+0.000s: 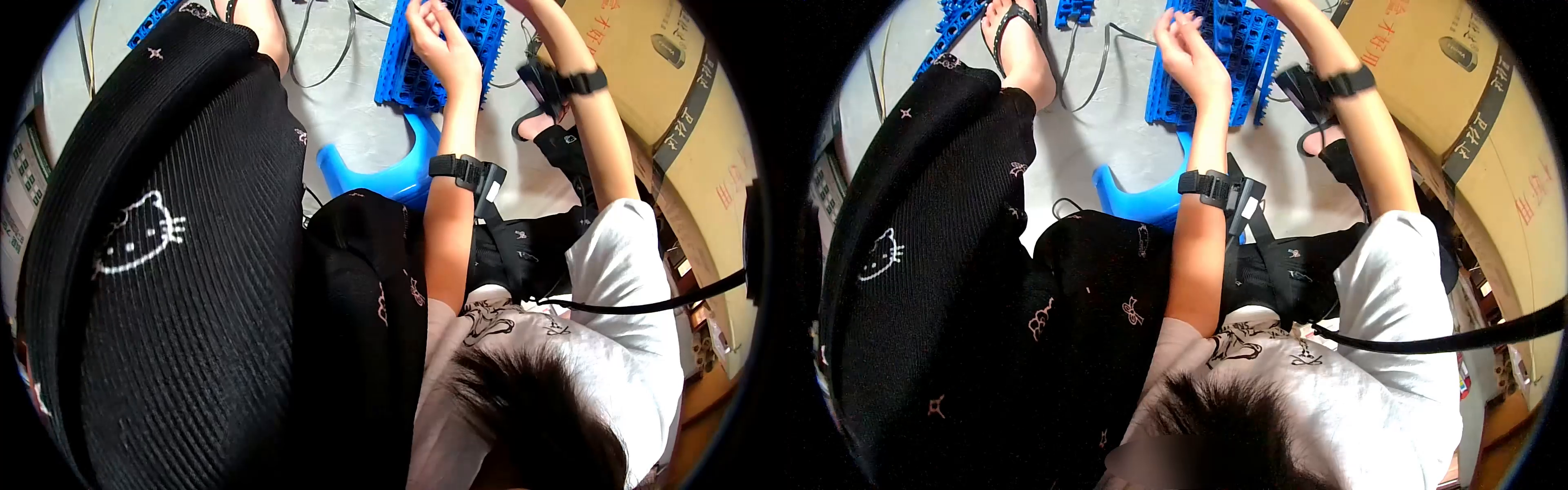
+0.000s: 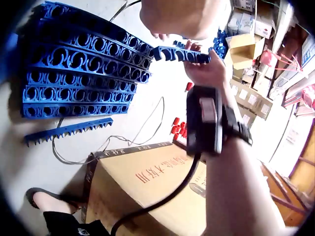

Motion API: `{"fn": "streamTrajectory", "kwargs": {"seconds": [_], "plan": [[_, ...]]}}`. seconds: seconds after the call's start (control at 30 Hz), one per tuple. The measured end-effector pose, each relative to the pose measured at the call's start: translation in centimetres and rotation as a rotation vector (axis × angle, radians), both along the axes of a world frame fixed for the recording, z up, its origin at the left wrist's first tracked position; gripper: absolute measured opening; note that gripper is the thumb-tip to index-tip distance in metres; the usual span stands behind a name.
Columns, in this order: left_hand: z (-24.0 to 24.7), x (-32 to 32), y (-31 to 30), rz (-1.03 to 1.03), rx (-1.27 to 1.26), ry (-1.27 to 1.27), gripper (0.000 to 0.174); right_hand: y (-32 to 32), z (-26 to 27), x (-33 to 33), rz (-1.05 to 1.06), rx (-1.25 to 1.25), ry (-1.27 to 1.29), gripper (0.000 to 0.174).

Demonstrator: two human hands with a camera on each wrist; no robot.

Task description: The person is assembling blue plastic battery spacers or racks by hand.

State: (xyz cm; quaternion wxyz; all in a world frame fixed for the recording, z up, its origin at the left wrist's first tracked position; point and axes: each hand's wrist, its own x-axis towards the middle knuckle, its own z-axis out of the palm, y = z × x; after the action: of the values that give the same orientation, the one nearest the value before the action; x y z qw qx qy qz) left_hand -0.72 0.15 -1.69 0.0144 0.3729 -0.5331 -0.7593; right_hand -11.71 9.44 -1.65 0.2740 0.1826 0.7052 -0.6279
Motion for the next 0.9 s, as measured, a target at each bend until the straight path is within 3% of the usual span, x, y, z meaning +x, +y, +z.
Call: {"fn": "streamTrajectory", "kwargs": {"seconds": [0.07,0.13,0.17,0.2,0.27,0.3,0.33,0.37,0.47,0.53,0.6,0.67,0.7,0.73,0.8,0.9], "plan": [[-0.5,0.2,0.6,-0.022,0.3,0.016,0.037,0.9,1.1,2.6,0.125,0.337,-0.143,0.036],[-0.7,0.8,0.8,-0.154,0.228,0.02,0.037,0.3,1.6,5.8,0.141,0.282,-0.139,0.037],[-1.0,0.7,1.0,-0.11,0.404,0.083,0.033,1.2,0.6,7.0,0.084,0.246,-0.223,0.037],[-2.1,1.0,1.2,-0.134,0.281,0.054,0.042,1.5,0.6,7.2,0.087,0.151,-0.284,0.04],[-2.5,1.6,1.3,-0.131,0.527,-0.112,0.039,3.0,1.1,6.8,0.231,0.289,-0.283,0.038],[-1.4,1.4,1.1,-0.115,0.626,-0.065,0.039,3.0,0.0,7.0,0.317,0.338,-0.043,0.04],[-1.5,1.5,1.0,-0.106,0.623,-0.053,0.035,2.8,-1.1,7.3,0.397,0.382,0.2,0.042],[-2.4,1.7,1.2,-0.109,0.59,-0.051,0.031,1.6,1.9,6.5,0.594,0.522,-0.054,0.043],[-2.0,0.7,0.9,0.017,0.596,0.126,0.019,0.5,1.6,7.7,0.504,0.517,0.112,0.039],[-1.9,0.3,0.0,0.035,0.678,0.111,0.024,-0.1,2.0,7.8,0.489,0.496,0.055,0.038],[-2.7,0.5,0.3,0.04,0.646,0.122,0.026,0.4,1.7,7.1,0.757,0.738,0.059,0.042],[-3.4,0.8,1.1,0.066,0.594,0.105,0.026,0.9,2.3,6.2,0.812,0.862,0.122,0.045],[-3.4,0.8,1.3,0.083,0.543,0.085,0.025,1.9,1.8,5.6,0.781,0.934,0.141,0.046],[-3.4,0.9,1.3,0.083,0.543,0.082,0.025,3.0,1.5,4.8,0.659,0.92,0.083,0.043],[-2.7,0.7,0.9,0.114,0.612,0.051,0.025,6.7,-0.4,5.1,0.354,0.963,0.217,0.037],[-1.9,0.5,0.3,0.101,0.599,0.035,0.03,13.7,-5.1,9.3,-0.019,1.001,0.189,0.031]]}}
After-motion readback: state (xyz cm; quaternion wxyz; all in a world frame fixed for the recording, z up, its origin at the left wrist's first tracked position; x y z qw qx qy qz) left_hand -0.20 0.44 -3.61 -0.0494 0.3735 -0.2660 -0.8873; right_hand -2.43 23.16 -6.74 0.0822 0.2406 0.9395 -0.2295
